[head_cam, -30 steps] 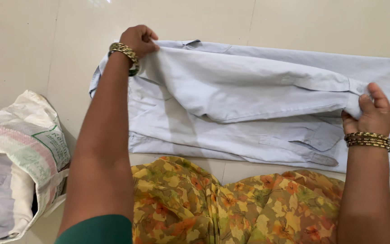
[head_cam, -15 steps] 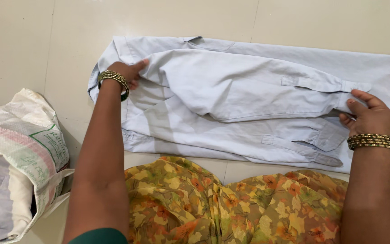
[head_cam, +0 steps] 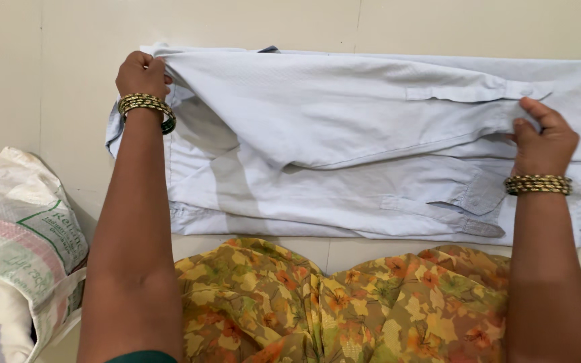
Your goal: The person folds a light blue button-up shirt by smoothing the fabric, folding the sleeves and sides inward, and placing it into a white bag containing other folded garments.
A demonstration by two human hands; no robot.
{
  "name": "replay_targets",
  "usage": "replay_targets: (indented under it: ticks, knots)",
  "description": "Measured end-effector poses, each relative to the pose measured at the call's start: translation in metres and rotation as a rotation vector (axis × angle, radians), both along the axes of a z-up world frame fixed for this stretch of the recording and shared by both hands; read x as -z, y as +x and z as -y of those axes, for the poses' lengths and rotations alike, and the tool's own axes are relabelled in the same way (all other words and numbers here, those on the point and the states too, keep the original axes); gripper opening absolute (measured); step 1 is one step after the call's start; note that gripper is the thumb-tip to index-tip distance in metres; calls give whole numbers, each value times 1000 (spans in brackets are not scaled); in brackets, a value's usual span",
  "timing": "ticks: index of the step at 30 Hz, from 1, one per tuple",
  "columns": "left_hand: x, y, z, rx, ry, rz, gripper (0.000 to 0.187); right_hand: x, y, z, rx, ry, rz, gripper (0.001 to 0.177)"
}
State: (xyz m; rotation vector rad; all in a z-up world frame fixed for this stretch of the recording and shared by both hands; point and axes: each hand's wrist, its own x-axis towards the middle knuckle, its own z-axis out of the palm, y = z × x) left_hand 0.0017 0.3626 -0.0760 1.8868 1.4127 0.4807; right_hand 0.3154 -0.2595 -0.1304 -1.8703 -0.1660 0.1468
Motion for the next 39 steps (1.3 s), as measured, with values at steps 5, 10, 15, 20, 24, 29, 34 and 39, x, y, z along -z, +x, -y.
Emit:
replay_targets:
  ticks: [5, 10, 15, 20, 24, 29, 34, 39]
  knots:
    - [19, 3, -6, -10, 281, -34, 19, 10, 6, 11, -88, -90, 219, 37]
    - [13, 16, 34, 17, 626, -185, 27, 19, 0, 7, -125, -485, 213, 49]
    - [-7, 37, 167, 808, 560, -156, 34, 20, -3, 8, -136, -517, 305, 50]
    - [-19, 29, 240, 1293, 580, -581, 27, 27, 3, 12, -127, -541, 361, 44]
    - [-12, 24, 208, 1175, 599, -462, 13, 30, 10, 14, -54, -412, 351, 47]
    - [-28, 22, 209, 1167, 513, -477, 21, 42, 9, 16, -44, -522, 429, 43]
    - [-49, 38, 213, 1053, 159, -646, 36, 28, 1, 14, 20, -808, 434, 36]
    - [-30, 62, 238, 963, 332, -301, 31, 17, -20, -29, -137, -631, 728, 25]
